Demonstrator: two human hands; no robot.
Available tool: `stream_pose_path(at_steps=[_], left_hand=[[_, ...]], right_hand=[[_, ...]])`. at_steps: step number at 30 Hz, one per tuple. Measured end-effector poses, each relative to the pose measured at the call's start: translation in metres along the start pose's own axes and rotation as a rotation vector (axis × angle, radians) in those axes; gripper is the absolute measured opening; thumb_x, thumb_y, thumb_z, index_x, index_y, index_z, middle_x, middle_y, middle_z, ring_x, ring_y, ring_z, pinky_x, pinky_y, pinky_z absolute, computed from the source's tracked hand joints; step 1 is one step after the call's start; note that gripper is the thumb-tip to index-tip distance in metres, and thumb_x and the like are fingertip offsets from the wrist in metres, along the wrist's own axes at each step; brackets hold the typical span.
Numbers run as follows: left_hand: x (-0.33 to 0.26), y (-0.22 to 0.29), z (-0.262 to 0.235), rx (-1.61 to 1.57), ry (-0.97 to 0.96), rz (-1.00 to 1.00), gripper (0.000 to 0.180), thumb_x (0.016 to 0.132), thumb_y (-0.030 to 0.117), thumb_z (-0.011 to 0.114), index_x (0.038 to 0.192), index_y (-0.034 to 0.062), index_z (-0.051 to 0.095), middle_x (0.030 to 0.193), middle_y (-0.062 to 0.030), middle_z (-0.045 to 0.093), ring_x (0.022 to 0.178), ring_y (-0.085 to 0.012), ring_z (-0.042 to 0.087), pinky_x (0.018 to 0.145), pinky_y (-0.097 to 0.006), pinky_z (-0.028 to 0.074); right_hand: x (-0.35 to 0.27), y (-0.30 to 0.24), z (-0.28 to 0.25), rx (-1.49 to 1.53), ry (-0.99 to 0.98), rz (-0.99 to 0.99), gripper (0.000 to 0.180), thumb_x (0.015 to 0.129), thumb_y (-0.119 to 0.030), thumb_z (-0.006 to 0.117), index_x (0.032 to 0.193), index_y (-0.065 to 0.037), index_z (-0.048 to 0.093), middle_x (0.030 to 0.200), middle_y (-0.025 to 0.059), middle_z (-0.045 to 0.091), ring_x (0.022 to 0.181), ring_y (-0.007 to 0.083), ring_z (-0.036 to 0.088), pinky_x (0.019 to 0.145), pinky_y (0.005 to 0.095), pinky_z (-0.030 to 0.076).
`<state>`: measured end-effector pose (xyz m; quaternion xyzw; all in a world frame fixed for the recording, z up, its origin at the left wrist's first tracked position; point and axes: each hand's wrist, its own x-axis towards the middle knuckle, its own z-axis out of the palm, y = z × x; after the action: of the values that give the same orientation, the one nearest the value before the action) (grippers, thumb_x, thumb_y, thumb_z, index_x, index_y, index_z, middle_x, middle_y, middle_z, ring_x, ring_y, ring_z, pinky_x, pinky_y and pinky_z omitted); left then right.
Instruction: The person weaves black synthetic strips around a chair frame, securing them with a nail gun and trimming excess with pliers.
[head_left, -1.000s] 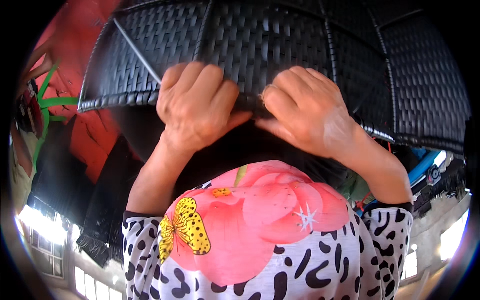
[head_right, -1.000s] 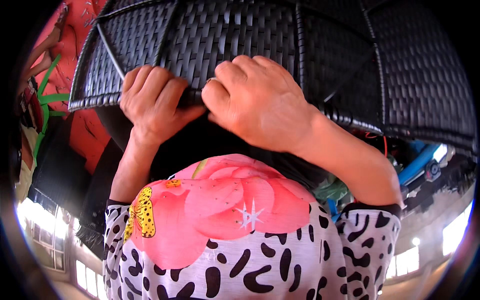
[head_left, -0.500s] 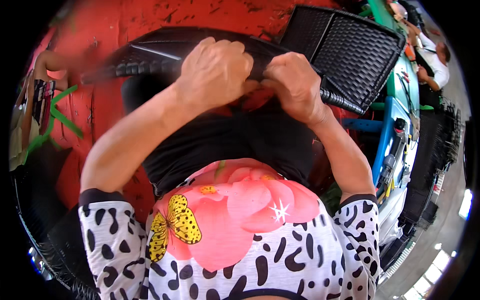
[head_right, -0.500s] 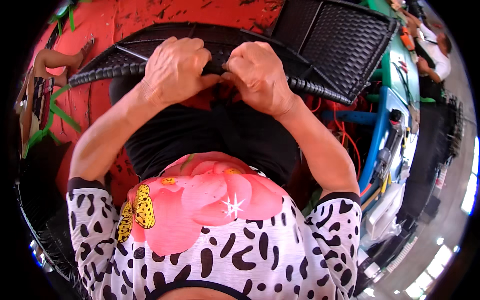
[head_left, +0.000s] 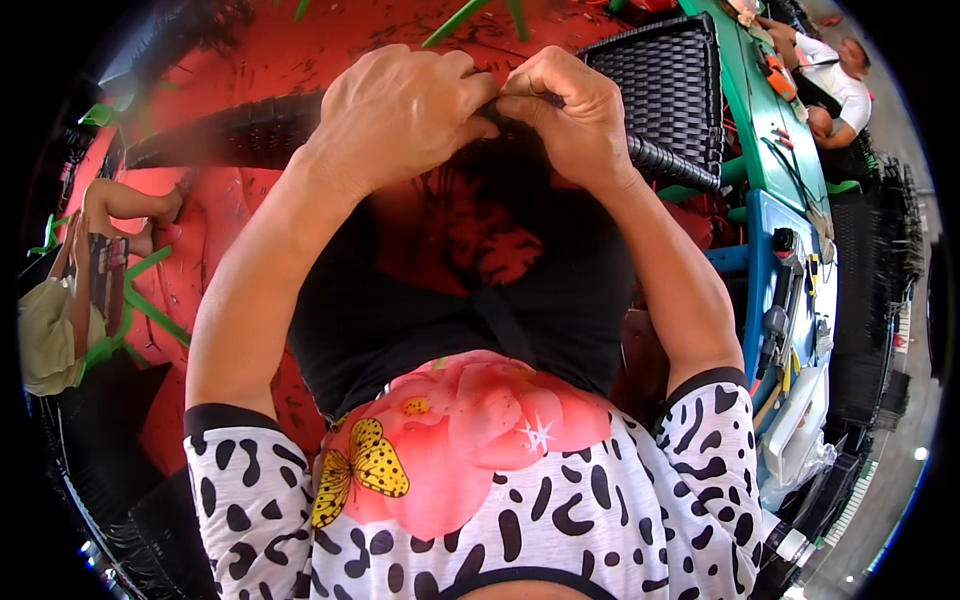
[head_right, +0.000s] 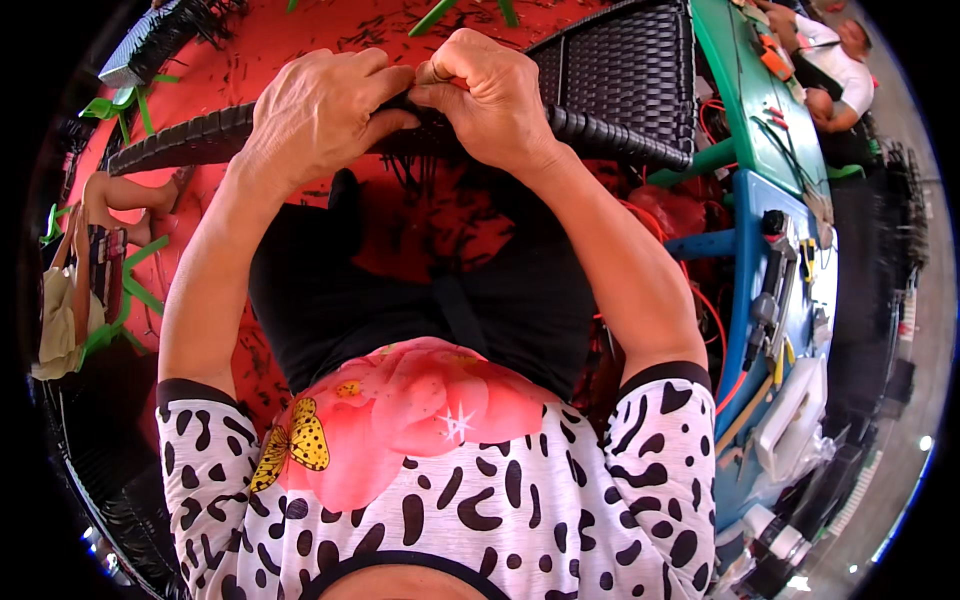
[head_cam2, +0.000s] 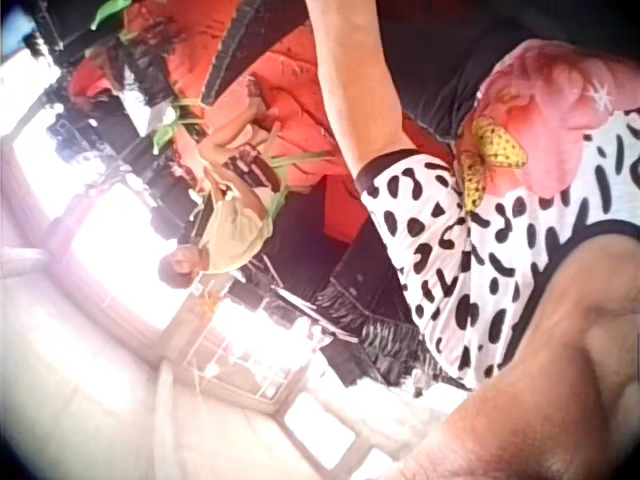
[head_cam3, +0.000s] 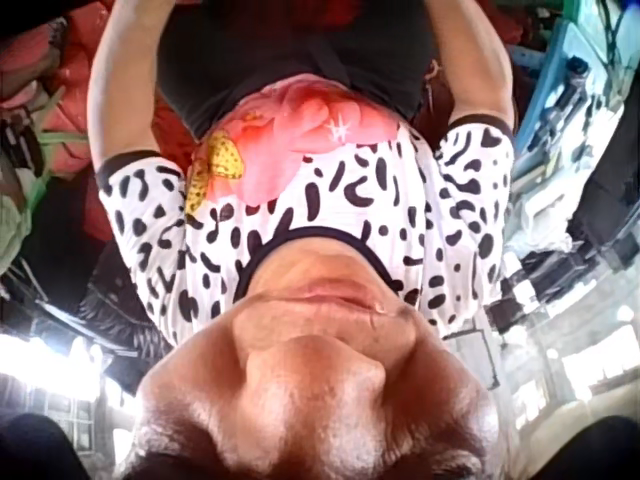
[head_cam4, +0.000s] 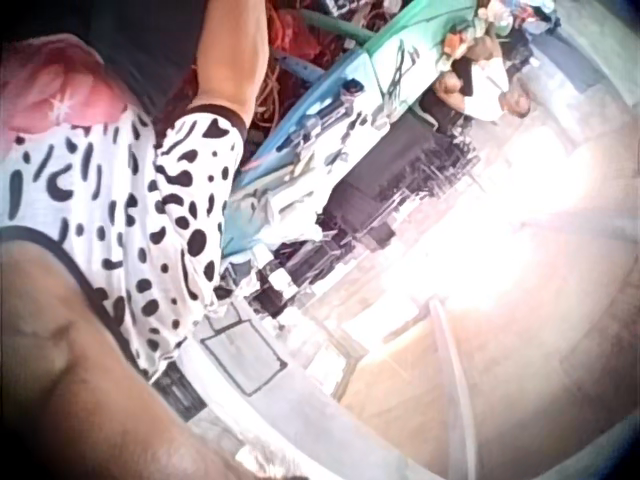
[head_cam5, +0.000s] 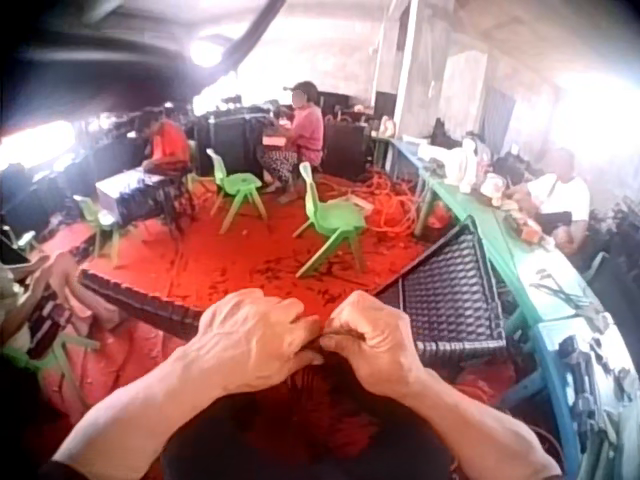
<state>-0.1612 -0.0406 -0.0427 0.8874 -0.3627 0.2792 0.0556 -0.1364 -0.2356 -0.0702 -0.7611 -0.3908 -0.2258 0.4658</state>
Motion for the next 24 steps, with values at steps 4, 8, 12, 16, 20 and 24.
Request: stream_pose_path(at_steps=[4, 8, 12, 16, 20, 24], left_hand=[[0.004, -0.016, 0.004, -0.025, -0.06, -0.033, 0.03, 0.079, 0.035, 0.068, 0.096, 0.0097, 0.064, 0.078, -0.0058, 0.062, 0.074, -0.0301, 0.061, 0.062, -0.043, 0.048], [0.003, -0.03, 0.008, -0.104, -0.048, -0.094, 0.029, 0.08, 0.034, 0.066, 0.096, 0.0096, 0.065, 0.084, -0.0056, 0.065, 0.079, -0.03, 0.063, 0.064, -0.042, 0.049], [0.0, -0.033, 0.014, -0.112, -0.058, -0.121, 0.029, 0.081, 0.035, 0.066, 0.096, 0.01, 0.065, 0.086, -0.006, 0.066, 0.08, -0.0308, 0.063, 0.065, -0.042, 0.049], [-0.007, -0.034, 0.018, -0.083, -0.041, -0.174, 0.03, 0.081, 0.035, 0.066, 0.096, 0.0092, 0.065, 0.086, -0.0068, 0.066, 0.08, -0.0314, 0.063, 0.065, -0.042, 0.05], [-0.009, -0.033, 0.018, -0.103, -0.033, -0.178, 0.031, 0.081, 0.035, 0.067, 0.096, 0.0086, 0.065, 0.087, -0.0075, 0.067, 0.079, -0.0317, 0.064, 0.064, -0.042, 0.05], [-0.018, -0.038, 0.021, -0.108, -0.013, -0.172, 0.03, 0.08, 0.035, 0.067, 0.095, 0.0086, 0.065, 0.086, -0.0075, 0.067, 0.078, -0.0318, 0.064, 0.064, -0.042, 0.05]], right_hand=[[0.008, 0.008, 0.008, -0.097, 0.107, -0.17, 0.016, 0.07, -0.003, 0.076, 0.076, -0.003, 0.06, 0.076, 0.0077, 0.061, 0.068, 0.0235, 0.061, 0.06, 0.0314, 0.048], [0.005, 0.01, 0.011, -0.324, 0.078, -0.542, 0.019, 0.067, -0.002, 0.075, 0.074, -0.003, 0.057, 0.081, 0.0079, 0.062, 0.076, 0.0257, 0.061, 0.065, 0.034, 0.049], [-0.003, 0.001, 0.014, -0.345, 0.032, -0.485, 0.022, 0.068, 0.0, 0.073, 0.074, -0.003, 0.052, 0.085, 0.0095, 0.062, 0.076, 0.0272, 0.061, 0.066, 0.0335, 0.051], [-0.014, -0.006, 0.032, -0.196, 0.015, -0.302, 0.019, 0.072, 0.002, 0.072, 0.077, -0.002, 0.055, 0.085, 0.0108, 0.063, 0.075, 0.027, 0.063, 0.065, 0.0315, 0.052], [-0.02, -0.001, 0.045, 0.128, 0.15, -0.028, 0.011, 0.08, 0.003, 0.069, 0.082, 0.0, 0.058, 0.083, 0.0102, 0.066, 0.078, 0.0179, 0.066, 0.067, 0.0281, 0.052], [-0.021, -0.005, 0.053, 0.263, 0.155, 0.136, 0.01, 0.086, -0.001, 0.066, 0.082, -0.001, 0.056, 0.079, 0.0063, 0.066, 0.065, 0.0094, 0.059, 0.058, 0.0229, 0.047]])
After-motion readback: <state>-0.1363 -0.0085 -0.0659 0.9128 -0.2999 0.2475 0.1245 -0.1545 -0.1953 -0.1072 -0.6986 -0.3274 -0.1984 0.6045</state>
